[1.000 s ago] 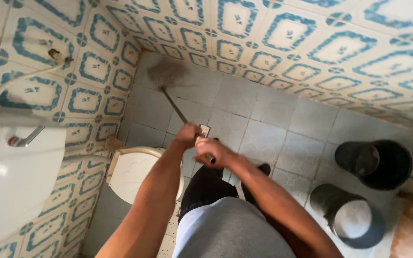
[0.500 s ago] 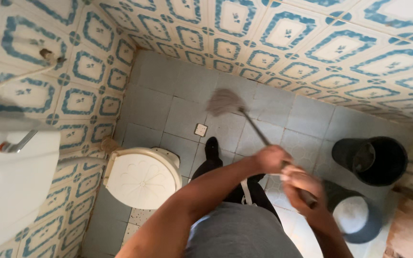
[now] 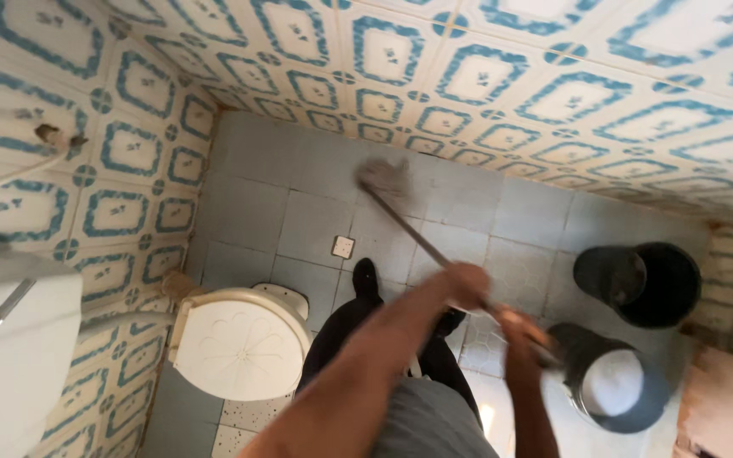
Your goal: The person mops a tiled floor using a mop and bucket. They squeeze the mop head by hand in the bucket and then move the mop across the floor tiles around a toilet.
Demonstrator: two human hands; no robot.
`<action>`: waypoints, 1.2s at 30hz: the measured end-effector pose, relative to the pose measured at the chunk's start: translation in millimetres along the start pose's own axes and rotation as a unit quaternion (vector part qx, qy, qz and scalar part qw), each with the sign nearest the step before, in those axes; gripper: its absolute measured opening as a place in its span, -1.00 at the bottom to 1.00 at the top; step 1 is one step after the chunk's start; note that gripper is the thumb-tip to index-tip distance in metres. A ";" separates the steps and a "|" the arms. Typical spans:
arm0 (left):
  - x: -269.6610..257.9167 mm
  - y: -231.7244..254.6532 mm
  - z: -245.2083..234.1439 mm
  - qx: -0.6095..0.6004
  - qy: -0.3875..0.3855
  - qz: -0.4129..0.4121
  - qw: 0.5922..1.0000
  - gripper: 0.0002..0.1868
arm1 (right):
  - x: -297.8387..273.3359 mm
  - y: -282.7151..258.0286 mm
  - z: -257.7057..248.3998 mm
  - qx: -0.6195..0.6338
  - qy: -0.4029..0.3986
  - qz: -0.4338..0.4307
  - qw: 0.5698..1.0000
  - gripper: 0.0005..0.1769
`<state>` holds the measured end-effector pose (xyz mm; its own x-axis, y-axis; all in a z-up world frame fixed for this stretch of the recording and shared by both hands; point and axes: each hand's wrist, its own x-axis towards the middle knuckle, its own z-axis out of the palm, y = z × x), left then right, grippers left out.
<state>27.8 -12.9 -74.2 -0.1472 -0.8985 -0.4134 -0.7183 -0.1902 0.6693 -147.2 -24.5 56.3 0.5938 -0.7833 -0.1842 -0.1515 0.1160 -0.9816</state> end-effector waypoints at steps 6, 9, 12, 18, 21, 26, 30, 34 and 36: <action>-117.3 -270.5 -2.8 0.202 0.316 0.118 0.919 -0.74 | 62.1 -48.0 156.6 -0.303 -0.356 0.035 0.883 -0.35; -225.8 -350.2 -21.0 0.161 0.305 -0.100 0.933 -0.75 | 62.3 -72.3 199.6 -0.279 -0.414 -0.099 0.861 -0.47; -314.4 -378.3 -13.6 0.071 0.313 -0.319 0.892 -0.79 | 52.6 -73.8 212.7 -0.271 -0.418 -0.086 0.863 -0.51; -376.9 -347.3 18.8 -0.691 0.616 0.084 0.369 -0.73 | 51.2 6.8 158.7 -0.202 -0.395 0.055 0.894 -0.68; -382.2 -291.1 15.5 -0.652 0.679 0.077 0.328 -0.64 | 86.4 76.5 110.9 -0.157 -0.345 0.188 0.906 -0.63; -398.9 -238.8 -16.4 -0.801 0.566 -0.049 0.190 -0.71 | 136.2 102.9 -4.8 -0.149 -0.125 0.284 0.939 -0.59; -400.2 -283.6 -10.1 -0.755 0.494 -0.256 0.348 -0.78 | 138.8 95.4 -67.0 -0.168 -0.042 0.324 0.930 -0.54; -386.3 -315.5 7.5 -0.491 0.357 -0.522 0.599 -0.84 | 120.2 101.8 -106.9 -0.160 -0.013 0.337 0.928 -0.59; -370.9 -304.9 21.1 -0.413 0.281 -0.556 0.664 -0.86 | 97.0 112.3 -113.4 -0.141 -0.003 0.347 0.927 -0.60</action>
<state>287.0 386.6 -137.9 0.6057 0.0184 -0.7955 0.4826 -0.8034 0.3488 -196.1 -156.7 -66.1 0.2807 -0.5759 -0.7678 -0.6996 0.4249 -0.5745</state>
